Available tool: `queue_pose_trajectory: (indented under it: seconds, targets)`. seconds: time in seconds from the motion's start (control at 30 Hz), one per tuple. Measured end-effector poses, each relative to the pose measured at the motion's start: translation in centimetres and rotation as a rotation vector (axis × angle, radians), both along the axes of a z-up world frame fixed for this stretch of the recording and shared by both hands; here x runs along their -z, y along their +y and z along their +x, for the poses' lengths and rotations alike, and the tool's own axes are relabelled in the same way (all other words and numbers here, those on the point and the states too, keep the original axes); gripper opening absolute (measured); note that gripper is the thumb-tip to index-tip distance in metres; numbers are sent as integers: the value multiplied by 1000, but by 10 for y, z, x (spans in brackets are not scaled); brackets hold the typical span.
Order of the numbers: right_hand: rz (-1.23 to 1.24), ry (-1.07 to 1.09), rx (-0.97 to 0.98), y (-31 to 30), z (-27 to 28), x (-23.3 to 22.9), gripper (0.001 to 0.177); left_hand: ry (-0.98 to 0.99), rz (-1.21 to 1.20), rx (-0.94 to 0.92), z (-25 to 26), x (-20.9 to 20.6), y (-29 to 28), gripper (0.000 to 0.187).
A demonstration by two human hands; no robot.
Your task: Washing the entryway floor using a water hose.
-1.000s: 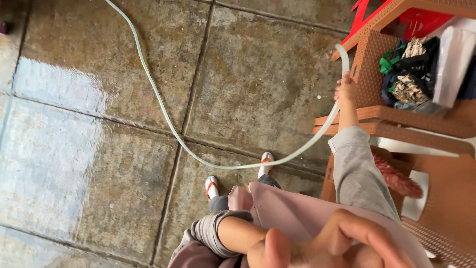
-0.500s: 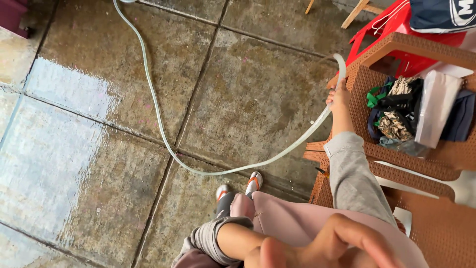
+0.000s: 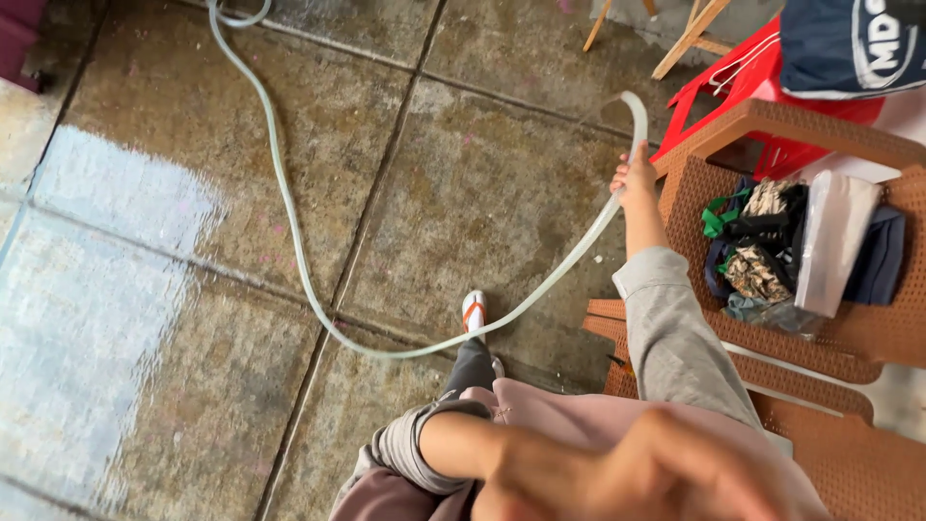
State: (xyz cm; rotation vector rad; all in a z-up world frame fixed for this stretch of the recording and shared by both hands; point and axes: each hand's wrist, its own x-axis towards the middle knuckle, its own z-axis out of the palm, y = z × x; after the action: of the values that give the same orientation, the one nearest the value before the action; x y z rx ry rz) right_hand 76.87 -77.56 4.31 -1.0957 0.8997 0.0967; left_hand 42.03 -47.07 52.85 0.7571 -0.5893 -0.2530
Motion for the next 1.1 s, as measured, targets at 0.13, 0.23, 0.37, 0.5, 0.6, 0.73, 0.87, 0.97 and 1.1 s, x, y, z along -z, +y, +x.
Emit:
queue_pose_trajectory:
  seconds: [0.13,0.23,0.37,0.5,0.6,0.73,0.87,0.97,1.1]
  targets:
    - [55,-48,1,-11,31,18,57,-170,344,-64,174,118,-15,57]
    - [96,-71,8,-4,54,18,56,-156,779,-294,254,374,-59,65]
    - [211,-32,62,14,76,5,56,62,1165,-356,250,566,-69,95]
    - [245,-43,81,27,89,-13,56,156,1290,-207,249,589,-63,87]
    - [300,-41,79,24,99,-9,56,223,1378,-86,258,598,-63,76]
    - [358,-78,74,-8,108,7,55,207,1357,9,273,589,-61,75]
    - [436,-49,127,-52,116,42,55,124,1509,115,289,577,-50,85]
    - [476,5,190,-81,131,73,56,204,1587,187,308,557,-47,94]
    - [508,36,228,-110,137,99,57,470,1653,251,316,529,-42,98]
